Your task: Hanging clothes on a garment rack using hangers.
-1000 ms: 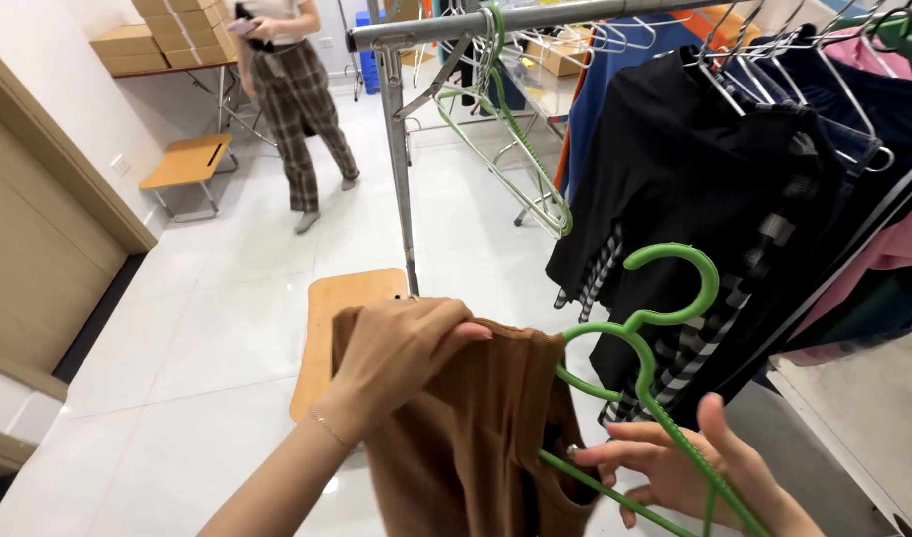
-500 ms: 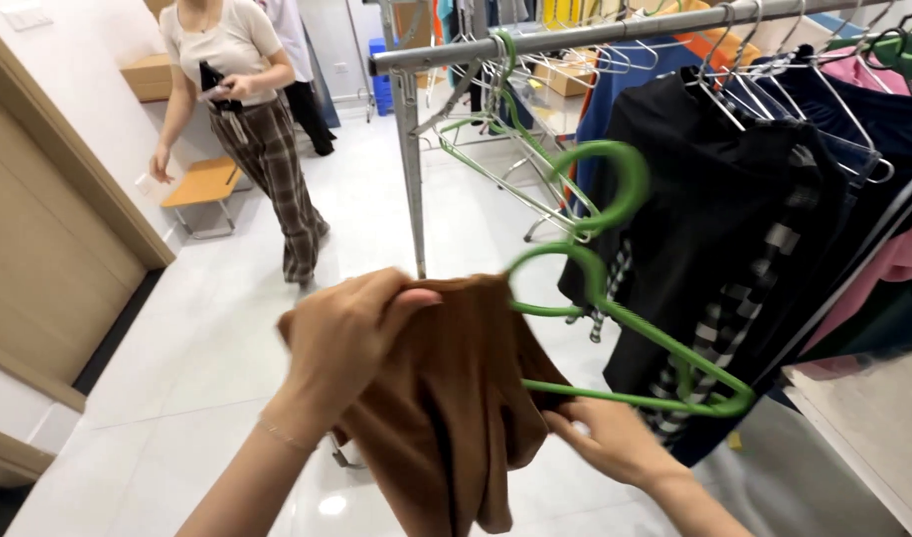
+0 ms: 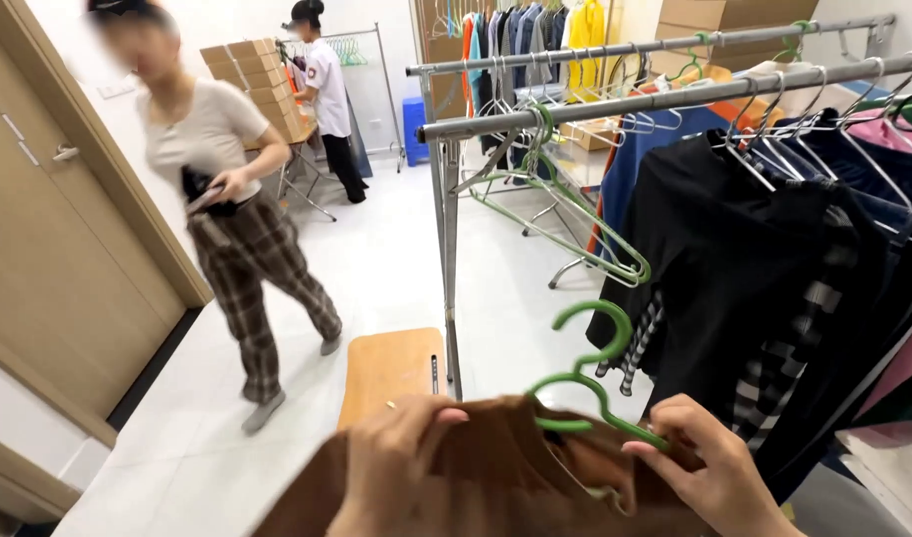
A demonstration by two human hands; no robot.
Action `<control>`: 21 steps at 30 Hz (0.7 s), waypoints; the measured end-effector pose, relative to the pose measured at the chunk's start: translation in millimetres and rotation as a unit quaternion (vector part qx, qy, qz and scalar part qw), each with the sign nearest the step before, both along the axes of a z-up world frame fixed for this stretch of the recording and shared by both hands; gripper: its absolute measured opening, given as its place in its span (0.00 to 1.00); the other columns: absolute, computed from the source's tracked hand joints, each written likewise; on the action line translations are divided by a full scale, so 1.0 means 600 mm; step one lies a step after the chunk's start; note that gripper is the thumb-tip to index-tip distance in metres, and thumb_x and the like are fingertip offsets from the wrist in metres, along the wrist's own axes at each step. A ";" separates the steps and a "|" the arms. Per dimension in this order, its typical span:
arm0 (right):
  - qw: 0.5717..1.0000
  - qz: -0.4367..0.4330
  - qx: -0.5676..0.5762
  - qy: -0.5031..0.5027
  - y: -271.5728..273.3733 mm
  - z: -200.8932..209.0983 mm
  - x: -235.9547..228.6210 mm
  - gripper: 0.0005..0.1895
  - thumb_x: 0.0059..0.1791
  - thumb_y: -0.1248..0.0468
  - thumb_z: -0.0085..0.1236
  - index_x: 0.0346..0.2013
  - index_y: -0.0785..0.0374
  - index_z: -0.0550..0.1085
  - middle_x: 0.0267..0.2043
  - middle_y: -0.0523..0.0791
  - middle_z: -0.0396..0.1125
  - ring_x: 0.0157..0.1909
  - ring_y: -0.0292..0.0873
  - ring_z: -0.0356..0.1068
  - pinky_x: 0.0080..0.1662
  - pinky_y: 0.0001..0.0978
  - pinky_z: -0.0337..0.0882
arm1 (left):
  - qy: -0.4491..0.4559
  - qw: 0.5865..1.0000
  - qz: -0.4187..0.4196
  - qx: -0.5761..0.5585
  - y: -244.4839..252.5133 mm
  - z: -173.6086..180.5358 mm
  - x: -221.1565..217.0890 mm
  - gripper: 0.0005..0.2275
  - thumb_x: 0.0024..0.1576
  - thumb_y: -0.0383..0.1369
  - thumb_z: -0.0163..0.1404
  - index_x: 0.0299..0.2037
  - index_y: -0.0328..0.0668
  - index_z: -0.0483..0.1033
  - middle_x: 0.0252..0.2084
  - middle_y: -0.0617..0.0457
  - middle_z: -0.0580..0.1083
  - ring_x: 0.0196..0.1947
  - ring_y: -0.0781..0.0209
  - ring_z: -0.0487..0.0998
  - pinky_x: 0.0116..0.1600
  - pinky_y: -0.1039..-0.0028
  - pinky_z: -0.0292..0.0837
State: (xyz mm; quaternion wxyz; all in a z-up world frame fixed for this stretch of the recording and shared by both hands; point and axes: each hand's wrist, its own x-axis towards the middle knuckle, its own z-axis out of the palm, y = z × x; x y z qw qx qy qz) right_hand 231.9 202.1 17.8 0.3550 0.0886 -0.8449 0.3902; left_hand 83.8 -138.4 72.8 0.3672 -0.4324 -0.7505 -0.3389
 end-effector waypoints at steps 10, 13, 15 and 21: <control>0.943 -0.308 -0.072 -0.103 0.178 -0.058 0.147 0.05 0.39 0.71 0.72 0.23 0.66 0.80 0.52 0.44 0.74 0.56 0.36 0.71 0.60 0.37 0.75 | -0.316 0.947 -0.032 -0.035 0.154 -0.073 -0.060 0.07 0.58 0.46 0.57 0.34 0.60 0.83 0.33 0.67 0.84 0.34 0.68 0.83 0.43 0.76 0.74; 0.874 -0.325 -0.252 -0.258 0.206 -0.058 0.152 0.05 0.45 0.74 0.73 0.26 0.77 0.87 0.38 0.50 0.71 0.50 0.43 0.60 0.52 0.44 0.63 | -0.481 0.868 -0.079 -0.095 0.227 -0.109 -0.079 0.06 0.57 0.43 0.58 0.36 0.58 0.81 0.36 0.67 0.84 0.40 0.71 0.83 0.49 0.79 0.76; 0.812 -0.353 -0.340 -0.316 0.228 -0.067 0.141 0.10 0.49 0.73 0.76 0.29 0.82 0.95 0.24 0.55 0.63 0.25 0.48 0.52 0.30 0.39 0.53 | -0.489 0.859 -0.119 -0.089 0.280 -0.182 -0.113 0.04 0.58 0.39 0.58 0.36 0.55 0.81 0.38 0.66 0.82 0.42 0.72 0.82 0.51 0.80 0.78; 0.793 -0.332 -0.389 -0.331 0.337 -0.058 0.040 0.14 0.53 0.68 0.68 0.34 0.82 0.89 0.37 0.59 0.86 0.43 0.53 0.81 0.50 0.38 0.70 | -0.485 0.863 -0.127 -0.067 0.426 -0.339 -0.194 0.16 0.55 0.39 0.60 0.54 0.59 0.77 0.45 0.60 0.77 0.42 0.67 0.82 0.57 0.74 0.76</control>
